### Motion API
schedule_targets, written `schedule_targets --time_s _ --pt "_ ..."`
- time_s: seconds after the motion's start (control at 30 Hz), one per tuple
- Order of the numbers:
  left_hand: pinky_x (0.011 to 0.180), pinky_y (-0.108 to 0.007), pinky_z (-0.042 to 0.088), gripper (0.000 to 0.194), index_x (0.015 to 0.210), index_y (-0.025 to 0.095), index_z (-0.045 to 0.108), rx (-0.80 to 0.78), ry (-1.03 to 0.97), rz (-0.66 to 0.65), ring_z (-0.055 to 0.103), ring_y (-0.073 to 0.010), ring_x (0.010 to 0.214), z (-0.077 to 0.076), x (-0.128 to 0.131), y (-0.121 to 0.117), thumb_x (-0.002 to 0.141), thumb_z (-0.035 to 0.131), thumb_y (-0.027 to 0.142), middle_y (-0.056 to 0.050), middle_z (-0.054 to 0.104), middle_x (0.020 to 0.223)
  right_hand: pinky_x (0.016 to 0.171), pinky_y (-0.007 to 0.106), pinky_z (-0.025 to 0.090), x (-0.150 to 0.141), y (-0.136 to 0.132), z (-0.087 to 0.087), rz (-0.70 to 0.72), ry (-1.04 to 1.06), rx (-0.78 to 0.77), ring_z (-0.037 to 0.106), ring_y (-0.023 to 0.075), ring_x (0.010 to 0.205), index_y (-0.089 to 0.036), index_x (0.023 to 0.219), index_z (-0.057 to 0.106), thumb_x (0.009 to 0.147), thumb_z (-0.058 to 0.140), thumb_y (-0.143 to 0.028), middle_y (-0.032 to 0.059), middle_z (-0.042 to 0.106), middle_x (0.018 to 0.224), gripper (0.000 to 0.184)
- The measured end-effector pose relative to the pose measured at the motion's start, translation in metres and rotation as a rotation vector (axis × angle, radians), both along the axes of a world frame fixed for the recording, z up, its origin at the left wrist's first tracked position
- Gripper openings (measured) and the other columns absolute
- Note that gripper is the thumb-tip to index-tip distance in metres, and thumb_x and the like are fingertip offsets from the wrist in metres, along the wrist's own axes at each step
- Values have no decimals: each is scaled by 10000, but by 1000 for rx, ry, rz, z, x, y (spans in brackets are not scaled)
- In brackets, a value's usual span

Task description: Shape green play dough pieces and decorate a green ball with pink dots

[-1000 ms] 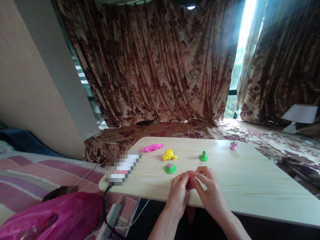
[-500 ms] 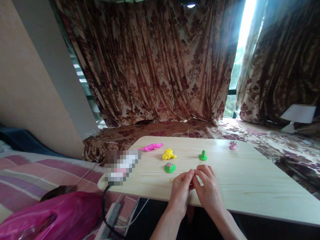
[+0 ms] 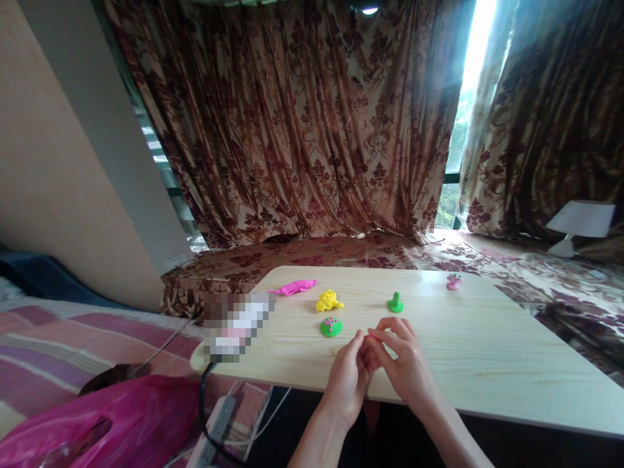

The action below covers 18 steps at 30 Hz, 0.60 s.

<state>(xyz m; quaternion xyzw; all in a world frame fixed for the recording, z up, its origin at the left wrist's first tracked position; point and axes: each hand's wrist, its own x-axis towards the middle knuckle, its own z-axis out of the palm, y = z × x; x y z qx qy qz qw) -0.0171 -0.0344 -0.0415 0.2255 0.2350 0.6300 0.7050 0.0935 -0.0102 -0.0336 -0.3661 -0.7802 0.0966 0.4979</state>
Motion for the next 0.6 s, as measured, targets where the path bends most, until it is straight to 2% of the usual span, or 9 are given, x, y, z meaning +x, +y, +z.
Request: schedule_targets --time_s 0.13,0.27,0.43,0.6 --pt "749 -208 443 217 874 89 641 -62 -225 -128 598 -119 806 2 0 0 831 519 264 -77 648 875 763 384 455 -6 -6 -9 -120 39 80 496 216 888 -191 854 671 856 485 -160 77 565 901 188" --pt "860 -218 424 326 952 85 630 5 -364 -218 600 -140 907 10 -3 -4 873 426 327 -98 649 965 854 415 435 -9 -14 -11 -71 -89 92 467 244 1041 -196 938 664 853 486 -163 79 595 1026 200" --pt "979 -287 368 389 1051 96 599 70 -392 -165 527 -191 1102 17 -13 -5 886 372 365 -120 601 1136 1000 498 316 -11 -18 -9 -99 -245 113 279 273 1278 -205 1193 547 876 433 -178 48 507 1281 339" --pt "1026 -389 328 452 1225 107 489 108 -306 -59 399 -249 1237 20 -20 -3 885 354 373 -134 458 1327 1070 468 243 -19 -29 -4 53 -355 119 265 218 1309 -180 1347 359 889 389 -182 36 374 1397 459"
